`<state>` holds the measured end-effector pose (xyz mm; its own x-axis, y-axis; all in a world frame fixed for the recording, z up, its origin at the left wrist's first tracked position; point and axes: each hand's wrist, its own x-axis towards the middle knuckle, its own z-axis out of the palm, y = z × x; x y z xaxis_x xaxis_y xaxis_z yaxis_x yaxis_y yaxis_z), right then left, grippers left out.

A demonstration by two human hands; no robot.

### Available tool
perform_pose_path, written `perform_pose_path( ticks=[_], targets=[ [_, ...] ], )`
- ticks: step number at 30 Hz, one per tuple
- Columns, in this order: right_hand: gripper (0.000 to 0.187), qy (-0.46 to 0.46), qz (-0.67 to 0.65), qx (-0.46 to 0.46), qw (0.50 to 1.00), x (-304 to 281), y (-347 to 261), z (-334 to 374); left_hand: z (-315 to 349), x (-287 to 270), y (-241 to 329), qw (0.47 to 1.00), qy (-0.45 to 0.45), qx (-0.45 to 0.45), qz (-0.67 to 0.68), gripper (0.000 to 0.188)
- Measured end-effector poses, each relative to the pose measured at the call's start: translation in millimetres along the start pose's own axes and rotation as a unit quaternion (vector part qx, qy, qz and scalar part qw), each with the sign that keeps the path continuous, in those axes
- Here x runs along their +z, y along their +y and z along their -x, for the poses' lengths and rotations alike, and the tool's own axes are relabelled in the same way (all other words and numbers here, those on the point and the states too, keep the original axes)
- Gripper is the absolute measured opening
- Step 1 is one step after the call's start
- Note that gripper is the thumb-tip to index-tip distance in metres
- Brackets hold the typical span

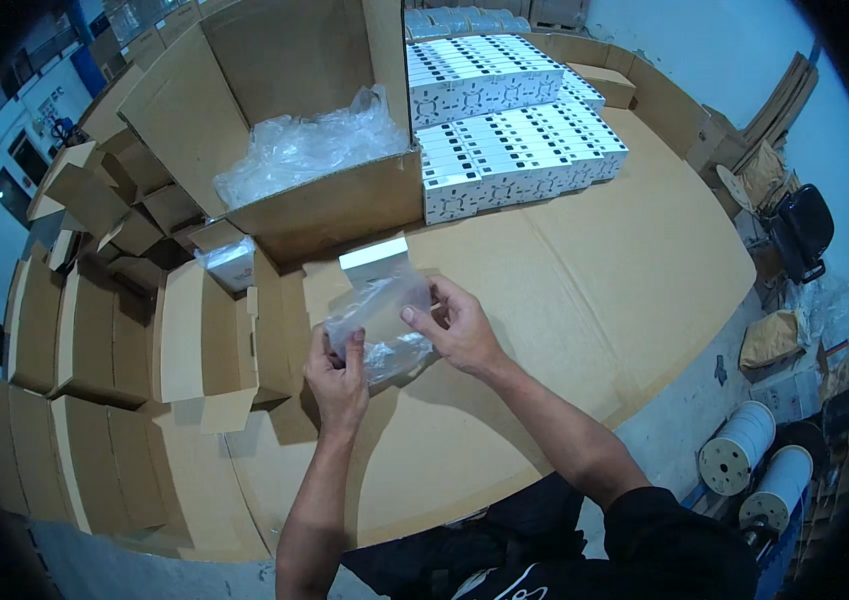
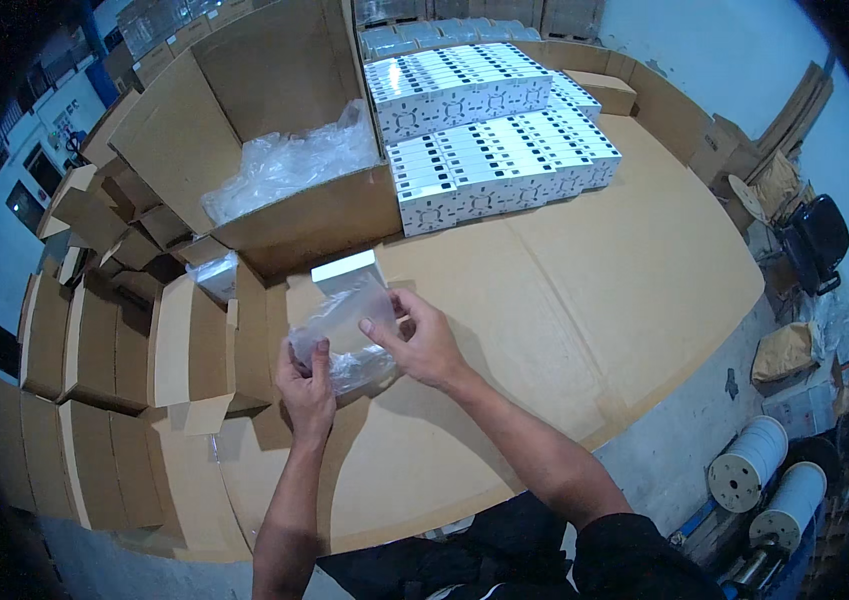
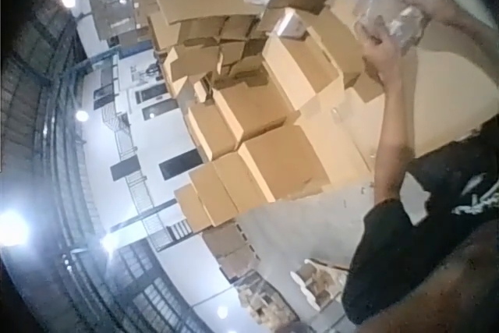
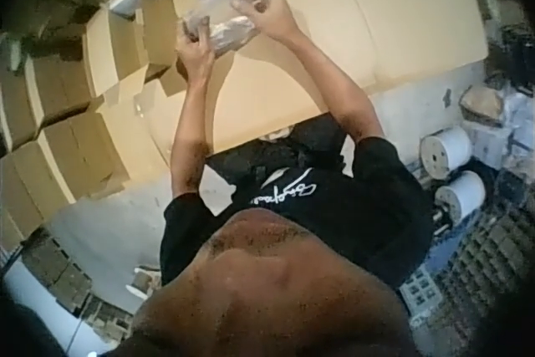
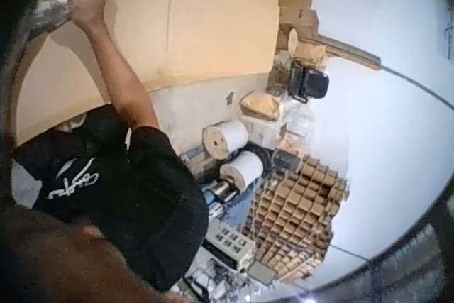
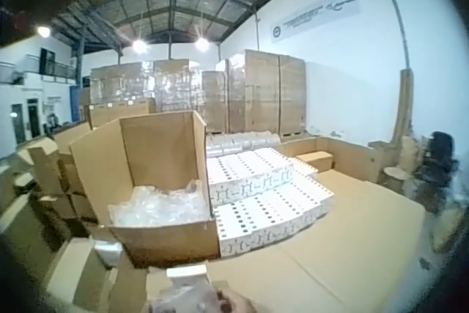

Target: Packing small white product boxes into plastic bags and placing them into larger cardboard shipping boxes.

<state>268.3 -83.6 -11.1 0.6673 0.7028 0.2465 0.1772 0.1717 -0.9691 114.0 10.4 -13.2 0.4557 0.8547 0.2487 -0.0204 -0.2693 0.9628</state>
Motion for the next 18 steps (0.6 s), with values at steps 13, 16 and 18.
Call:
perform_pose_path(
  ticks=[13,16,18],
  targets=[
    [0.015,-0.038,0.021,-0.022,0.999,8.7,-5.9,8.2,-18.5,-11.3,-1.8,0.931,0.005,0.006,0.365,0.016],
    [0.015,-0.042,0.015,-0.038,0.998,7.6,-3.9,7.3,-17.9,-11.3,12.1,0.952,-0.028,0.011,0.305,0.017],
    [0.015,-0.047,0.011,-0.046,0.998,7.5,-6.2,6.9,-23.6,-21.8,-0.1,0.968,-0.066,0.045,0.240,0.016]
  ],
)
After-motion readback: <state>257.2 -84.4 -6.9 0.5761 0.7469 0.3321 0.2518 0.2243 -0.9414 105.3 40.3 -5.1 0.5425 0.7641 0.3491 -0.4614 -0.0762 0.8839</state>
